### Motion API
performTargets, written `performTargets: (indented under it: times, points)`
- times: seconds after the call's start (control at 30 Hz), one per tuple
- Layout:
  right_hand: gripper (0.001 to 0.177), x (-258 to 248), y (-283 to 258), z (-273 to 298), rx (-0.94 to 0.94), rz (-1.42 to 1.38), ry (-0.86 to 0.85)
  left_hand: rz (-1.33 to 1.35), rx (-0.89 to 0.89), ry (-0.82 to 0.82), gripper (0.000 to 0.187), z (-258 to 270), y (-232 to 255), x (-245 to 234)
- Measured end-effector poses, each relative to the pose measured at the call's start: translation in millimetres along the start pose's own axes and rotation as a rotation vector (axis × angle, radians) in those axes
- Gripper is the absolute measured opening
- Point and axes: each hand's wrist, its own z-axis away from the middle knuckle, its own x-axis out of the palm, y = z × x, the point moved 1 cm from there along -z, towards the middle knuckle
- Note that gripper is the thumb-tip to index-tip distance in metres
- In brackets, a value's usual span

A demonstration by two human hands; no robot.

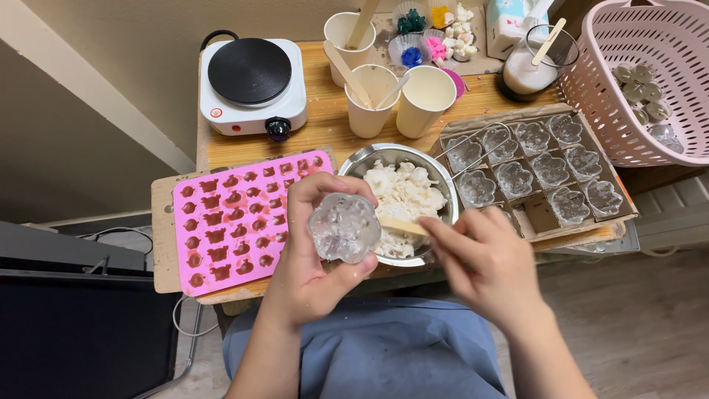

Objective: Picking up wax pieces and placing them into a small container.

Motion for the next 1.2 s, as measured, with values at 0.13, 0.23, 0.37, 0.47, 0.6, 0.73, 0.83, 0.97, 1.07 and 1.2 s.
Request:
performTargets:
  times: [0.13,0.23,0.37,0.47,0.6,0.73,0.83,0.97,1.07,1.2]
  points:
    - [0.037,-11,10,8,0.027,0.034,0.051,-0.002,0.010,-0.001,0.072,5,-1,-4]
    - [0.032,-10,16,8,0.019,-0.078,0.125,-0.026,-0.011,0.019,0.080,2,-2,-6]
    - [0.036,-12,17,10,-0.021,-0.063,0.036,-0.202,0.014,0.119,0.083,7,0,-8]
    - [0.034,-15,24,14,0.044,-0.062,0.053,-0.294,0.041,0.155,0.080,4,3,-9]
    - [0.029,-12,22,14,0.091,-0.132,0.134,-0.432,0.045,0.110,0.072,-7,13,-9]
    - [0.027,-21,24,12,0.068,-0.047,0.061,-0.564,0.042,0.031,0.067,-32,32,3]
    - [0.026,-28,38,20,0.144,-0.121,0.152,-0.615,0.072,-0.056,0.064,-57,40,17]
    - [0.018,-28,66,45,0.367,-0.242,0.331,-0.687,0.079,-0.245,0.064,-92,34,44]
    - [0.015,-23,97,69,0.518,-0.368,0.482,-0.658,0.144,-0.380,0.061,-115,10,64]
    - [0.020,-15,142,99,0.699,-0.578,0.619,-0.649,0.242,-0.526,0.061,-135,-35,98]
